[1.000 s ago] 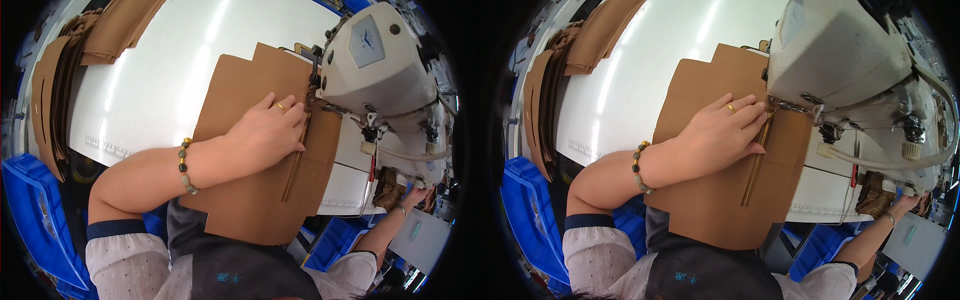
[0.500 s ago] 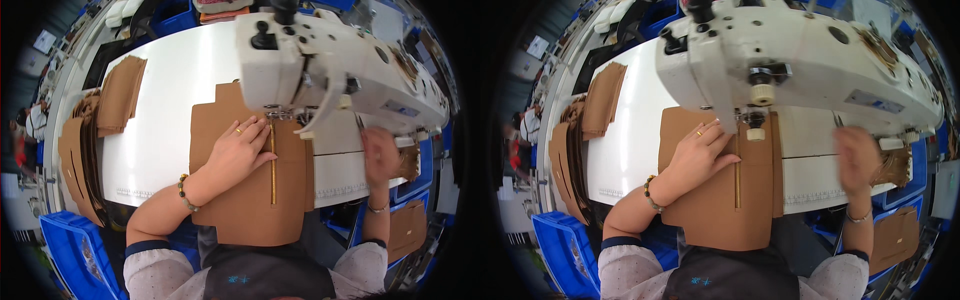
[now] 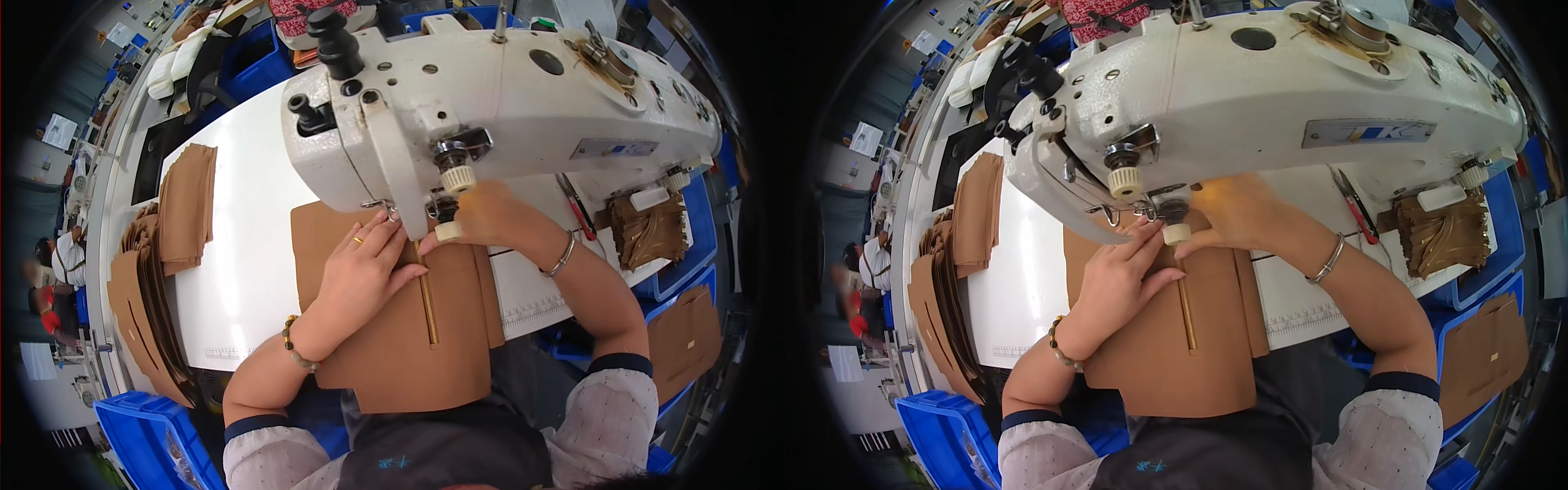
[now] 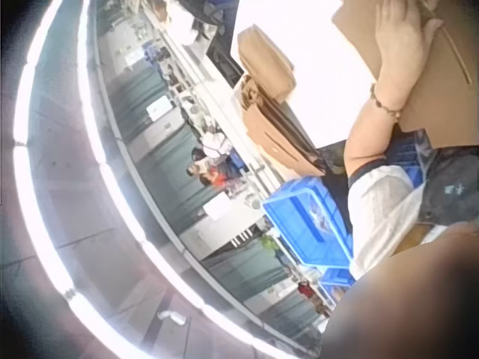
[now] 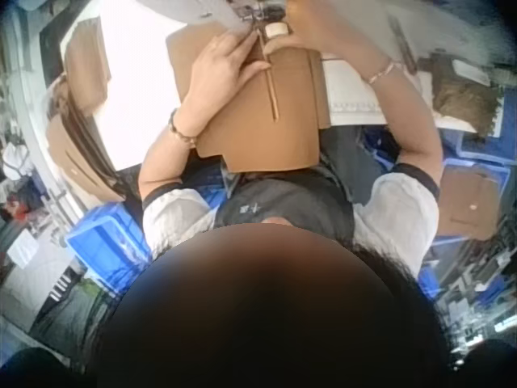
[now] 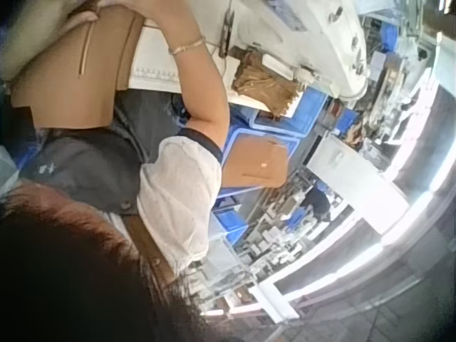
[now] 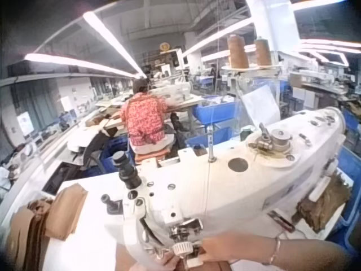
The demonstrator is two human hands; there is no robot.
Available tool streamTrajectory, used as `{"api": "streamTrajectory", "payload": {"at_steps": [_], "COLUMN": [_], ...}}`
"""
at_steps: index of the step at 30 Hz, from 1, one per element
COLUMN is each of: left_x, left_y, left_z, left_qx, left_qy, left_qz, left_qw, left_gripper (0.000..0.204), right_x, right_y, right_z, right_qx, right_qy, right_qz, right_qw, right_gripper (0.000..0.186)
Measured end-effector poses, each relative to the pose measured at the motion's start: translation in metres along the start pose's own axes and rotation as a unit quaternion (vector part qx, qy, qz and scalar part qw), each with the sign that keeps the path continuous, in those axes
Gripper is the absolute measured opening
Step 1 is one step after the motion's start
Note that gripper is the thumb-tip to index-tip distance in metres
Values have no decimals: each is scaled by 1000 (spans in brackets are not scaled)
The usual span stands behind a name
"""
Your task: Sewing a zipper into a leather component using a sewing machine.
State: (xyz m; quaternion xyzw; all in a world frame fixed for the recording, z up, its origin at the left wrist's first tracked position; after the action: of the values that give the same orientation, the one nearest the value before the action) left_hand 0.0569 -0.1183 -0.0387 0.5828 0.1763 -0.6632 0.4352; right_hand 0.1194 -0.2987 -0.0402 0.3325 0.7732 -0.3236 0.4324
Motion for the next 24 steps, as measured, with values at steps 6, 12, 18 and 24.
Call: {"api": "streamTrajectory", "payload": {"at_steps": [6,12,18,24], "left_x": [0,-1,-2,-1], "left_y": [-1,2,2,1], "left_z": [1,1,0,0], "left_qx": [16,19,13,27], "left_qy": [13,16,24,32], "left_qz": [14,12,15,27], "left_qw": [1000,1000,1000,999], "left_gripper": [59,60,60,60], "right_x": [0,-9,-35,-35], "right_y": [5,-2,-35,-44], "right_z": [-4,-6,-5,11], "right_qx": [-101,-80,-54,-31], "right_qy": [54,31,-62,7], "right_qz": [151,127,263,445], "right_qw": [982,988,961,895], "right_gripper": [76,71,42,15]}}
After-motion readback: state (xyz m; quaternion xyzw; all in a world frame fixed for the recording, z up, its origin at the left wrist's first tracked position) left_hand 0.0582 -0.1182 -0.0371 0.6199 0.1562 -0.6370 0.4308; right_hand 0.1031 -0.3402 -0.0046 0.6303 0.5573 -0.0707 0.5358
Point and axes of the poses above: each hand's wrist, its own y-axis towards the middle knuckle, its own x-axis out of the palm, z = x × y, the point moved 5 cm from there along y, towards the middle knuckle, and after that the axes turned 2 degrees about z, right-handed, at the moved point
